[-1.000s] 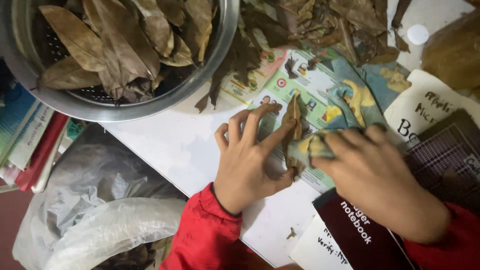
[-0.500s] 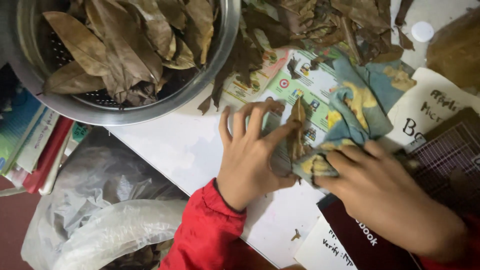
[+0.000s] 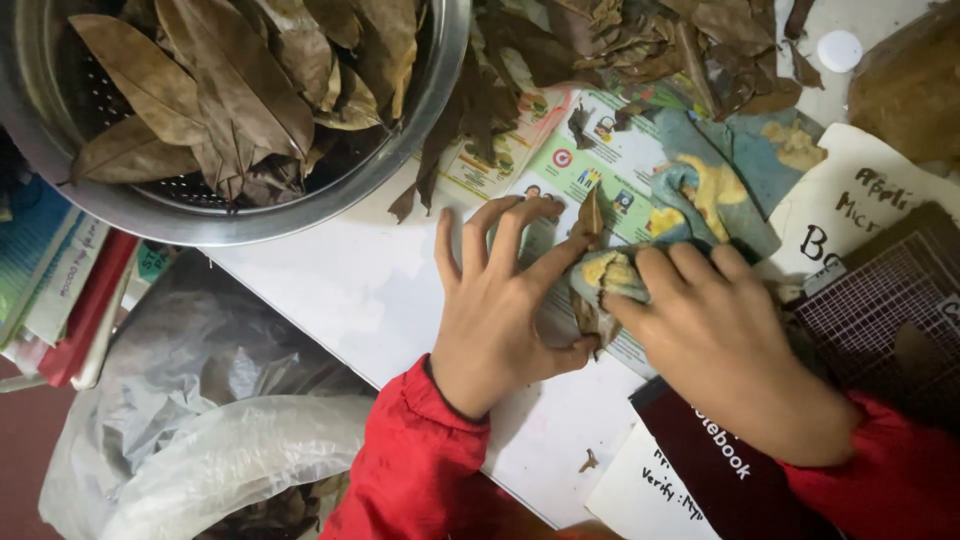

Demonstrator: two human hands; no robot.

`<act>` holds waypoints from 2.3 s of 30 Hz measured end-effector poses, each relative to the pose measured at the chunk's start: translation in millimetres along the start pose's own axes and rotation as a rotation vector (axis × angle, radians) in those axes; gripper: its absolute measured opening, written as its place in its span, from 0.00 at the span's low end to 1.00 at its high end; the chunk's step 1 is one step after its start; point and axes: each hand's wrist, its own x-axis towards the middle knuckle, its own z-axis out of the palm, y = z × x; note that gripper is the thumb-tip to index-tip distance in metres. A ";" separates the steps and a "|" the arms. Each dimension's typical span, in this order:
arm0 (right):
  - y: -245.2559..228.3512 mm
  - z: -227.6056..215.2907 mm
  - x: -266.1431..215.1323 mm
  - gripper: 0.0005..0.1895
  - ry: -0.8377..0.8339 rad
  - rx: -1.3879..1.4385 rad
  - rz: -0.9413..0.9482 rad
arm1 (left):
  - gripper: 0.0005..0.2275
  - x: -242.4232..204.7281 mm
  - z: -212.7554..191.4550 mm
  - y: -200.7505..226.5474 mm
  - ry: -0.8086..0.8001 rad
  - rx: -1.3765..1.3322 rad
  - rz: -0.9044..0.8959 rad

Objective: Processing and sorting dried leaves by hand using a cloth on a workspace

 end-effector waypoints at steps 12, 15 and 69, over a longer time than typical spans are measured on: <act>-5.5 -5.4 -2.4 0.02 -0.047 -0.029 0.043 | 0.43 -1.2 5.0 0.4 -0.040 0.028 -0.002; 3.4 -6.0 -5.1 0.07 -0.098 0.049 -0.057 | 0.40 0.4 3.1 0.5 -0.022 0.009 0.013; 28.4 18.2 -12.5 0.13 -0.094 0.230 0.050 | 0.17 -48.9 7.9 28.0 0.065 0.285 0.013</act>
